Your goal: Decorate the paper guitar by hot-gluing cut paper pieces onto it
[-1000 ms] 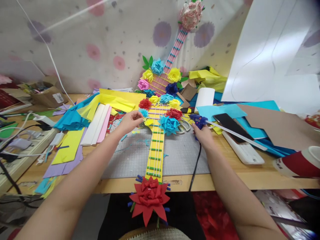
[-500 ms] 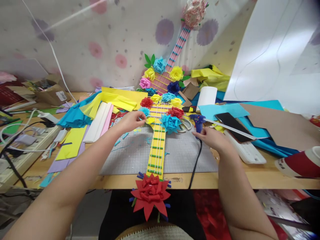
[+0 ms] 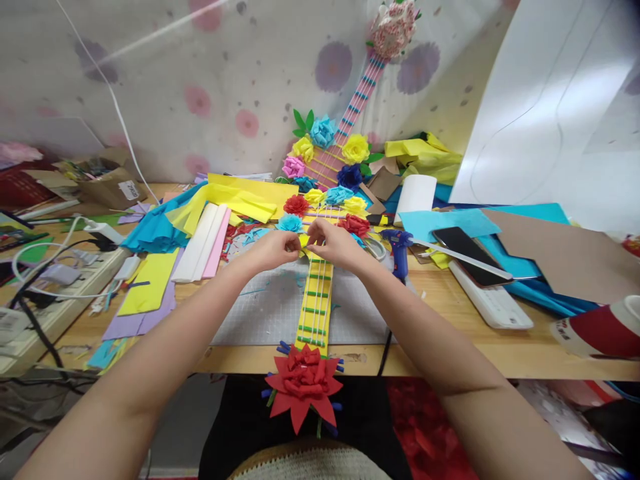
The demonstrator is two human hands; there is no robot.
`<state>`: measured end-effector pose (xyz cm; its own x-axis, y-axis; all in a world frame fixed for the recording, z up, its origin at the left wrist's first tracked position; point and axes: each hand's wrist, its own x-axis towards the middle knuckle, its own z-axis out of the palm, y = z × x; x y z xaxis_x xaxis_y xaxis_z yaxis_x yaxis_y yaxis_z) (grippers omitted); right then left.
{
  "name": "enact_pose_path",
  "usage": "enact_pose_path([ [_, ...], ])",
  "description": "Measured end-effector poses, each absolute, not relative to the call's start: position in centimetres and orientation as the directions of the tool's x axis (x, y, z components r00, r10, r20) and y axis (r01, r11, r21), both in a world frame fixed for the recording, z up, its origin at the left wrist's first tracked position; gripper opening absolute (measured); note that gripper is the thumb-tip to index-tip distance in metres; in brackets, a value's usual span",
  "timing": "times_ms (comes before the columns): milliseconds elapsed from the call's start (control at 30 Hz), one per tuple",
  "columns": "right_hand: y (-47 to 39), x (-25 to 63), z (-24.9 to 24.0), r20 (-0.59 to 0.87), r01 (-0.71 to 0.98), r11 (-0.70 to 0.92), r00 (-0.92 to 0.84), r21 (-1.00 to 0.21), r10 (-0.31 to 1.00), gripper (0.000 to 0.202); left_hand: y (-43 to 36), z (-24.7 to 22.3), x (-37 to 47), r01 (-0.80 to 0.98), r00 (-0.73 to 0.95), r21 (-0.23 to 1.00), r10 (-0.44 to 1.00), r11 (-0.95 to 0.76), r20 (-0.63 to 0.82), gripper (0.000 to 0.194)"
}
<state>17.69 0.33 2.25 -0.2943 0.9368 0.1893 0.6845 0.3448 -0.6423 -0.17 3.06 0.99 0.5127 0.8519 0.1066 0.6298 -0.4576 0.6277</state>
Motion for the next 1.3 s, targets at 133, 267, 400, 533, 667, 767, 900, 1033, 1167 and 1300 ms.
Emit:
enact_pose_path([
  [133,1.0,16.9,1.7,0.178,0.701,0.352,-0.312,-0.62,0.933,0.024,3.1,0.8,-0.5,0.65,0.492,0.605,0.862,-0.459,0.125,0.032],
  [267,1.2,16.5,2.0,0.141,0.736,0.354,-0.337,-0.578,0.931,0.025,2.8,1.1,-0.6,0.675,0.491,0.567,0.861,-0.471,0.131,0.061],
  [400,1.2,15.8,2.2,0.116,0.784,0.375,-0.369,-0.495,0.922,0.027,2.4,1.6,-0.2,0.677,0.473,0.579,0.871,-0.454,0.131,0.071],
  [533,1.1,15.9,2.3,0.119,0.809,0.363,-0.349,-0.463,0.929,0.031,2.5,1.9,-0.2,0.694,0.51,0.524,0.851,-0.494,0.127,0.07],
  [667,1.2,18.0,2.7,0.128,0.764,0.201,-0.155,-0.614,0.98,0.026,2.6,2.3,-0.9,0.778,0.482,0.405,0.87,-0.48,0.104,0.055],
  [767,1.4,19.7,2.8,0.109,0.695,0.068,0.016,-0.716,0.994,0.022,2.8,2.5,-1.0,0.846,0.401,0.323,0.906,-0.423,0.136,0.035],
  [900,1.6,20.2,2.0,0.096,0.658,-0.025,0.146,-0.752,0.985,0.022,3.6,1.7,0.3,0.77,0.522,0.232,0.795,-0.595,0.307,0.024],
  [1033,1.6,20.1,1.4,0.137,0.631,-0.028,0.211,-0.775,0.968,0.02,4.8,0.5,2.2,0.658,0.665,0.181,0.677,-0.731,0.316,0.027],
  [1167,1.4,20.1,1.2,0.158,0.608,-0.026,0.246,-0.793,0.956,0.016,6.0,-0.3,3.1,0.654,0.683,0.164,0.669,-0.739,0.292,0.025],
  [1300,1.3,19.4,1.0,0.103,0.605,-0.072,0.25,-0.793,0.963,0.014,6.8,-0.8,3.1,0.683,0.651,0.159,0.693,-0.713,0.309,0.013],
])
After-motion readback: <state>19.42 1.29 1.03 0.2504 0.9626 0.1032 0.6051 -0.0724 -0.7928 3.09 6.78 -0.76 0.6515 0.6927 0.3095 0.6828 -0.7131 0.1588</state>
